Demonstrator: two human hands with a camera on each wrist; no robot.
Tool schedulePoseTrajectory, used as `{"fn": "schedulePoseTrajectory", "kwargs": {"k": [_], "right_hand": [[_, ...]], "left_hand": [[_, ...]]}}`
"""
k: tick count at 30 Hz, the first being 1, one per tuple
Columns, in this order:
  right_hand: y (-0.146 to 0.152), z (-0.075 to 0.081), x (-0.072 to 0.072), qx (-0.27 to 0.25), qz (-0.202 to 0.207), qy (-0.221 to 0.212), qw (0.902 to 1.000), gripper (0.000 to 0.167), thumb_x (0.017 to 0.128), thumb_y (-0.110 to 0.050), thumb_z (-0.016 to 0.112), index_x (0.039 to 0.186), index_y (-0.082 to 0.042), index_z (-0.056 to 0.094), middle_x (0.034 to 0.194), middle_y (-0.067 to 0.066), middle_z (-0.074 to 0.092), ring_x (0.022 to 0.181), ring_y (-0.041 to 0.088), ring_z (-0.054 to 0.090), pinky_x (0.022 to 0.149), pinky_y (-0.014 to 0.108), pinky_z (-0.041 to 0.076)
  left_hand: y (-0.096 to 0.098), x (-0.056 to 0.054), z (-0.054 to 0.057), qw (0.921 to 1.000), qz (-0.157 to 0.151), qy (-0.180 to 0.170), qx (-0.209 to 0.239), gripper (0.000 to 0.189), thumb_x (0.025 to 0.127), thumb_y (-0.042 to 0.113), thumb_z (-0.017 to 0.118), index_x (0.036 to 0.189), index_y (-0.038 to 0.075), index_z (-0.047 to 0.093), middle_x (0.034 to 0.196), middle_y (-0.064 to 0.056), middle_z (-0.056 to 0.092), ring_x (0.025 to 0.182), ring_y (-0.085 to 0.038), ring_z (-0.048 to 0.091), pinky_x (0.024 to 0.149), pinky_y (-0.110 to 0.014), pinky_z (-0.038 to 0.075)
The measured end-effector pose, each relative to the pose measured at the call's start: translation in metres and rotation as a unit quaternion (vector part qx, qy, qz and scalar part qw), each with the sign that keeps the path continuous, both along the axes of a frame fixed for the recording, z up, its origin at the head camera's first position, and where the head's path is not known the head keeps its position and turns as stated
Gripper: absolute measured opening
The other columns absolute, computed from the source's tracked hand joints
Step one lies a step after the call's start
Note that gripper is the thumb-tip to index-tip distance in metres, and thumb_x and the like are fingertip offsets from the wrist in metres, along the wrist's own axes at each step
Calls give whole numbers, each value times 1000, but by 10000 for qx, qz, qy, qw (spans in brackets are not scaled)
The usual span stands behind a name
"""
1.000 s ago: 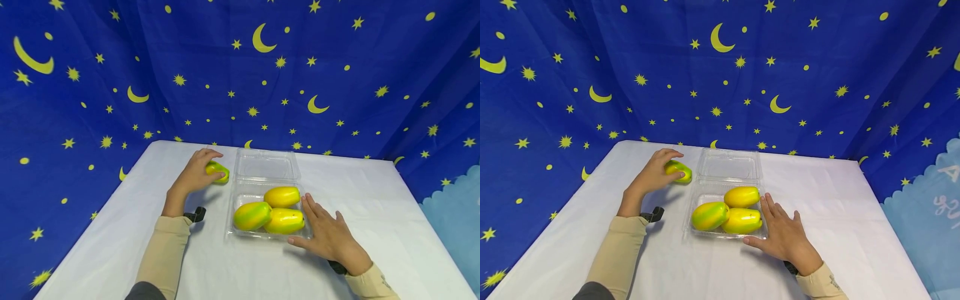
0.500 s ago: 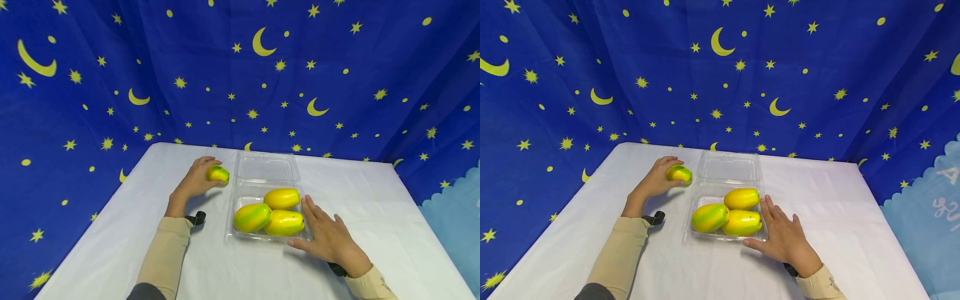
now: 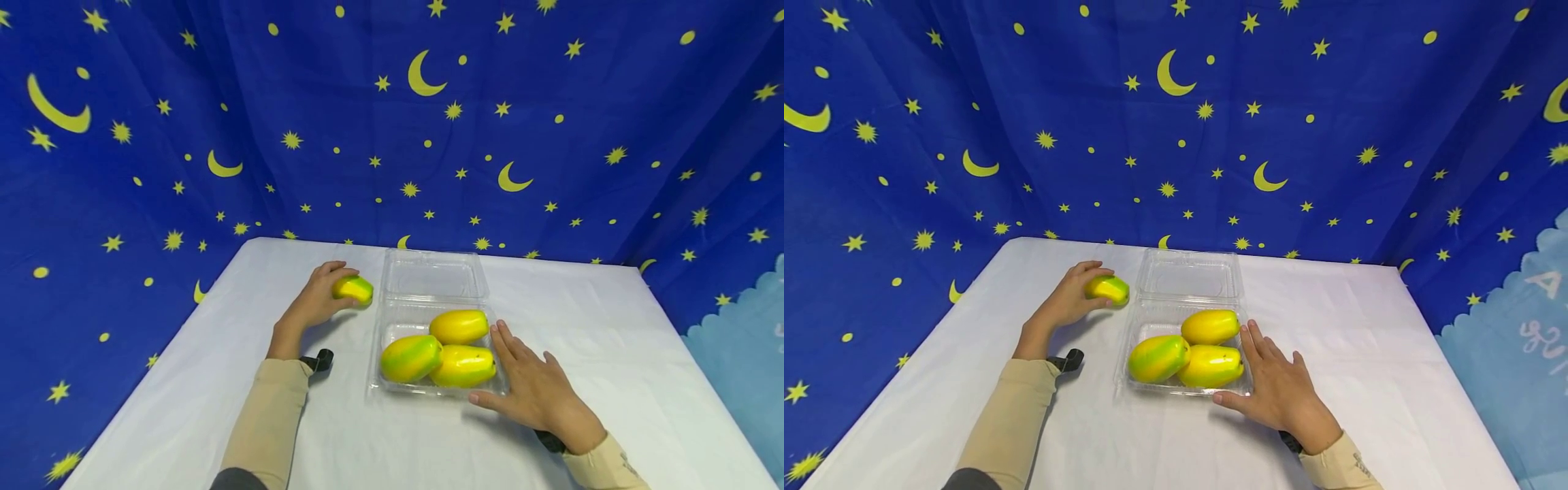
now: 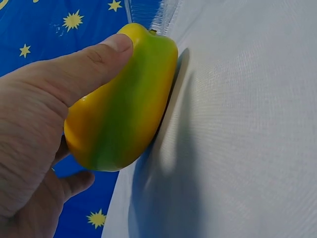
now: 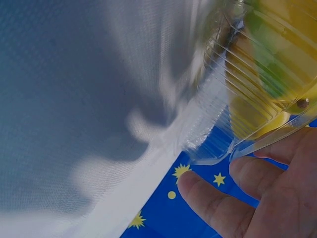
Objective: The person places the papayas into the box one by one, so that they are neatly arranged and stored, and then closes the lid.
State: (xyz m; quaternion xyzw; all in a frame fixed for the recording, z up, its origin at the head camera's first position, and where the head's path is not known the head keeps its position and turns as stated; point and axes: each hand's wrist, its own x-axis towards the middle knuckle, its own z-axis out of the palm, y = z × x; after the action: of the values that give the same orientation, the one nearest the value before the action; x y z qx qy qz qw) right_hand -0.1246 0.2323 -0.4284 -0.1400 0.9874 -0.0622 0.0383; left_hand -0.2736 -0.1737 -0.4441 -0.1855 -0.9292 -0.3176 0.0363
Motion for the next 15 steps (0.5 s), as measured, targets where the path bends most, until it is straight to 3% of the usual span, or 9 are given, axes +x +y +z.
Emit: {"fn": "schedulePoseTrajectory", "kwargs": {"k": [7,15], "right_hand": [[0,-1,1,-17,-18,-20,10000,123,74,-91,50,161,-11,18,169,9,16,145,38,39,100,80,31],[0,0,1,9,-31,-10,10000,123,74,-92,49,161,-11,18,169,9,15,145,39,40,100,81,30]], "left_hand": [[1,2,-2,9999,15,48,118,46,86,26,80,130,21,66,156,-17,38,145,-40,32,119,-59,28],[-1,0,-6,9997,123,44,197,50,87,27,79,134,22,63,156,-17,37,145,-41,32,117,-60,30]]}}
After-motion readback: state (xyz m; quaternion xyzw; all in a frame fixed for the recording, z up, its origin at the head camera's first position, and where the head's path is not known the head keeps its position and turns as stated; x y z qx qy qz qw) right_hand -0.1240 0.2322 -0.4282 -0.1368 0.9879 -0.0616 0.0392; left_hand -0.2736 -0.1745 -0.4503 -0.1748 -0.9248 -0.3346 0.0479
